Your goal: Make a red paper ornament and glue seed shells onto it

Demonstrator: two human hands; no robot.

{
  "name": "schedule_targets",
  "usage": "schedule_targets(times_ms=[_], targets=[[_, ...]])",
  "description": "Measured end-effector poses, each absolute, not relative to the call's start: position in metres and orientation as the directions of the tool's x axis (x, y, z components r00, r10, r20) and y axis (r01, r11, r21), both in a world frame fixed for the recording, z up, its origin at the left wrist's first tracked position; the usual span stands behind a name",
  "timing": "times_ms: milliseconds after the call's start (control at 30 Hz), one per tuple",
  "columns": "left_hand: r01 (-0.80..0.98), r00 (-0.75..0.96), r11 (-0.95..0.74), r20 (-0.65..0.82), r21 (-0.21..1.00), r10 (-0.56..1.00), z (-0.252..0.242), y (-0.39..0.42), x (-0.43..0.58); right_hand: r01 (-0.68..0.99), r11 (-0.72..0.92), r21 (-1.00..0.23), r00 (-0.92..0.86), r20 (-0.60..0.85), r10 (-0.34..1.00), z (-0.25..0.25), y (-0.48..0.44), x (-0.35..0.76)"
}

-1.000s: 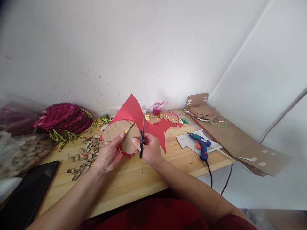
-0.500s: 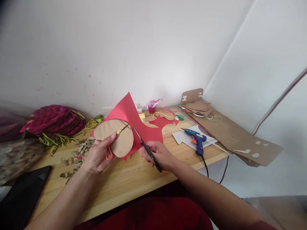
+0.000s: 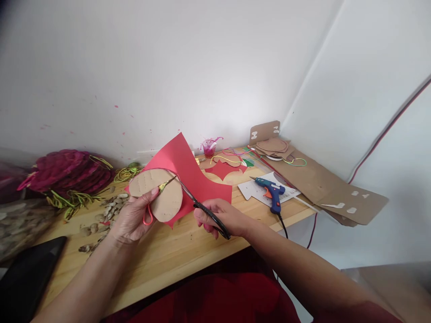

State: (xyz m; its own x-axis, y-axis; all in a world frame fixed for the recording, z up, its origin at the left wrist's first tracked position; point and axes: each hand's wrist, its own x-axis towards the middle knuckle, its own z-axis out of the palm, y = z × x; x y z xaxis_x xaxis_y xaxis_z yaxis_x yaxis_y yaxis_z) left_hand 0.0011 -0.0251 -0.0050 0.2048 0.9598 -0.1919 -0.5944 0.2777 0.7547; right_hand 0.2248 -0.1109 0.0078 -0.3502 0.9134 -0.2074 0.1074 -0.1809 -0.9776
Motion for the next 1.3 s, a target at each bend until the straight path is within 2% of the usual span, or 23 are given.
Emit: schedule_targets(times_ms=[267, 533, 700, 933, 1133, 1300], targets=[[-0.600, 0.209, 0.270, -0.178, 0.753, 0.961, -0.005, -0.023, -0.003, 0.064, -0.191, -0.980, -0.473, -0.198, 0.859, 0.007, -0.114, 0.235], [-0.565, 0.255, 0.308, -0.193, 0.765, 0.947, -0.005, -0.023, -0.002, 0.080, -0.175, -0.981, -0.467, -0.192, 0.863, 0.012, -0.110, 0.230], [-0.551, 0.284, 0.327, -0.196, 0.768, 0.939, -0.005, -0.026, -0.002, 0.075, -0.180, -0.981, -0.417, -0.195, 0.888, 0.016, -0.109, 0.224], [-0.532, 0.328, 0.354, -0.198, 0.770, 0.924, -0.008, -0.027, -0.001, 0.169, -0.071, -0.983, -0.300, -0.120, 0.946, 0.009, -0.101, 0.217], [-0.533, 0.316, 0.332, -0.181, 0.778, 0.931, -0.007, -0.029, 0.002, 0.207, -0.050, -0.977, -0.187, -0.090, 0.978, -0.003, -0.096, 0.210], [-0.513, 0.303, 0.361, -0.229, 0.779, 0.925, -0.005, -0.029, 0.003, 0.327, 0.001, -0.945, -0.108, -0.036, 0.994, -0.002, -0.094, 0.206]])
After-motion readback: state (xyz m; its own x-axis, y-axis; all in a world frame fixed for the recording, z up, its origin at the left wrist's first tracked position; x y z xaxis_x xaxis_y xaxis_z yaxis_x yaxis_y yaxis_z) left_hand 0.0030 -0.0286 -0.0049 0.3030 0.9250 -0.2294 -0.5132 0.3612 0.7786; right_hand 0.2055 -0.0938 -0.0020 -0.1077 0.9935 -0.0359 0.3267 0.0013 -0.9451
